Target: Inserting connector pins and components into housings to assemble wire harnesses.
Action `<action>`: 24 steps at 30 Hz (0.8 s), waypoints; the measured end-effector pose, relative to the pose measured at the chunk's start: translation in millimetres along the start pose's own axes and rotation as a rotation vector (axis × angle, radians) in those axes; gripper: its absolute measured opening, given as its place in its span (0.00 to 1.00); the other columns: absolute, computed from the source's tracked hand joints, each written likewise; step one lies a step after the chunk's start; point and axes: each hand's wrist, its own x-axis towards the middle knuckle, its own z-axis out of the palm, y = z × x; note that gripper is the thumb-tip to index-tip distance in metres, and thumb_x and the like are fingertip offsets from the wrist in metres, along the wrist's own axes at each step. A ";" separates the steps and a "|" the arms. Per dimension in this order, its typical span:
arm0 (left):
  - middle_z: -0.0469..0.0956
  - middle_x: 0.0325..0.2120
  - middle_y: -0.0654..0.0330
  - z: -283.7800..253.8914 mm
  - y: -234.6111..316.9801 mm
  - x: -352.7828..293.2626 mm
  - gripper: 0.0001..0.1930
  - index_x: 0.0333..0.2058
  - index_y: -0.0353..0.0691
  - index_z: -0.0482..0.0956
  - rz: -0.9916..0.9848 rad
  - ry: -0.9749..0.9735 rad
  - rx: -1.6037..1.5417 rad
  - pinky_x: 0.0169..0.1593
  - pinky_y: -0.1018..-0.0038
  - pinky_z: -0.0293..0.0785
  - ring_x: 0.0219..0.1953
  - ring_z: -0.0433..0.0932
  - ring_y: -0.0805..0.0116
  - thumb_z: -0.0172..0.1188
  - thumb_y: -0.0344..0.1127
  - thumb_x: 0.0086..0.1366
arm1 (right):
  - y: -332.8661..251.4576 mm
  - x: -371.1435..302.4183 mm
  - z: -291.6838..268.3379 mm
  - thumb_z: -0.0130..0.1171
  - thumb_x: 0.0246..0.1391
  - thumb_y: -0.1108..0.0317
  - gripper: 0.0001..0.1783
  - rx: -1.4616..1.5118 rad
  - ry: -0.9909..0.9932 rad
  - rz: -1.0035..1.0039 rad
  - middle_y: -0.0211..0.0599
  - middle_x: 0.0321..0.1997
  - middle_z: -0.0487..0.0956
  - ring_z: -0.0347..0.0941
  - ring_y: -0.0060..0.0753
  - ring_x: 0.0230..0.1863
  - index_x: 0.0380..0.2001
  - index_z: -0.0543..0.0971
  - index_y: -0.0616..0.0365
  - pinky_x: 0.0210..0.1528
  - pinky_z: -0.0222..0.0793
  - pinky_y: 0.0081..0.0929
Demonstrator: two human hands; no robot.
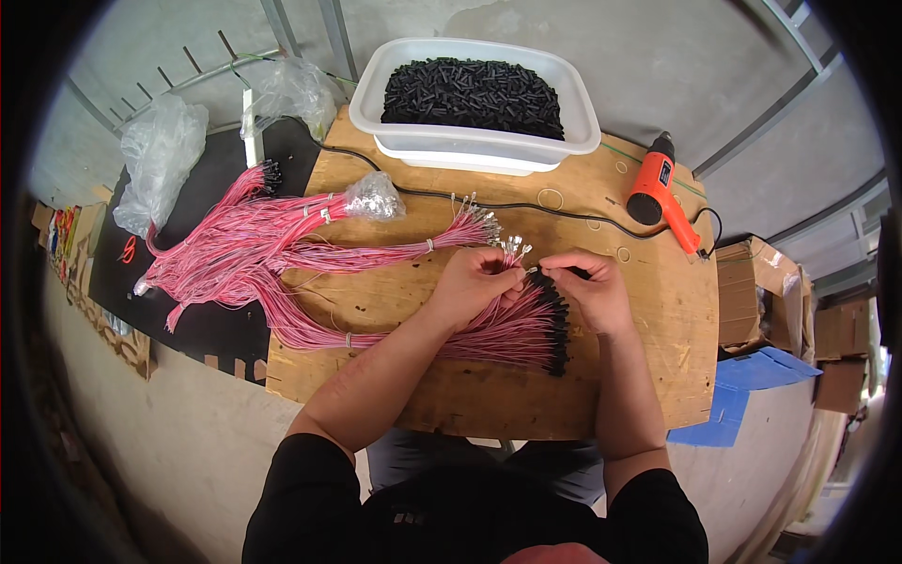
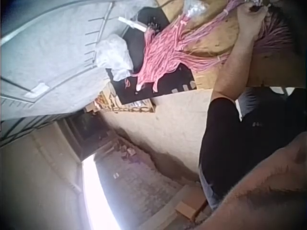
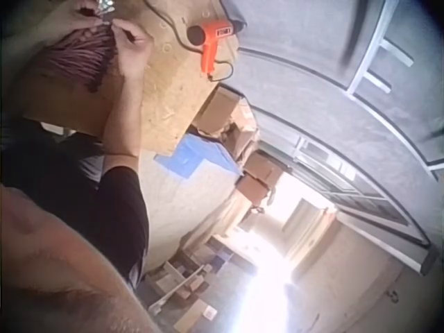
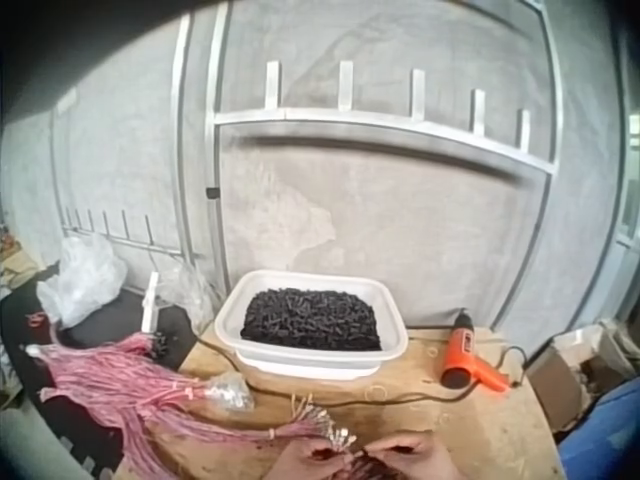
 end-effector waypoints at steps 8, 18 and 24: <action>0.81 0.29 0.60 -1.2 -1.6 0.1 0.05 0.39 0.31 0.80 0.021 -0.005 0.001 0.34 0.79 0.78 0.29 0.79 0.75 0.63 0.28 0.68 | 3.2 1.2 2.7 0.63 0.58 0.81 0.07 0.146 0.022 0.123 0.33 0.37 0.84 0.78 0.18 0.38 0.41 0.82 0.64 0.43 0.73 0.17; 0.80 0.28 0.60 -1.1 -3.8 1.6 0.05 0.37 0.32 0.80 0.068 -0.024 0.031 0.33 0.78 0.78 0.28 0.78 0.76 0.63 0.28 0.68 | 3.6 1.8 6.9 0.65 0.58 0.77 0.06 0.146 0.052 0.150 0.29 0.32 0.84 0.65 0.10 0.24 0.40 0.83 0.62 0.25 0.58 0.12; 0.81 0.28 0.60 -3.0 -5.4 2.4 0.05 0.37 0.31 0.80 0.072 -0.055 0.013 0.33 0.78 0.77 0.27 0.78 0.75 0.63 0.27 0.68 | 6.1 1.8 7.5 0.65 0.57 0.78 0.06 0.201 0.061 0.135 0.30 0.32 0.84 0.65 0.10 0.23 0.39 0.84 0.63 0.24 0.58 0.13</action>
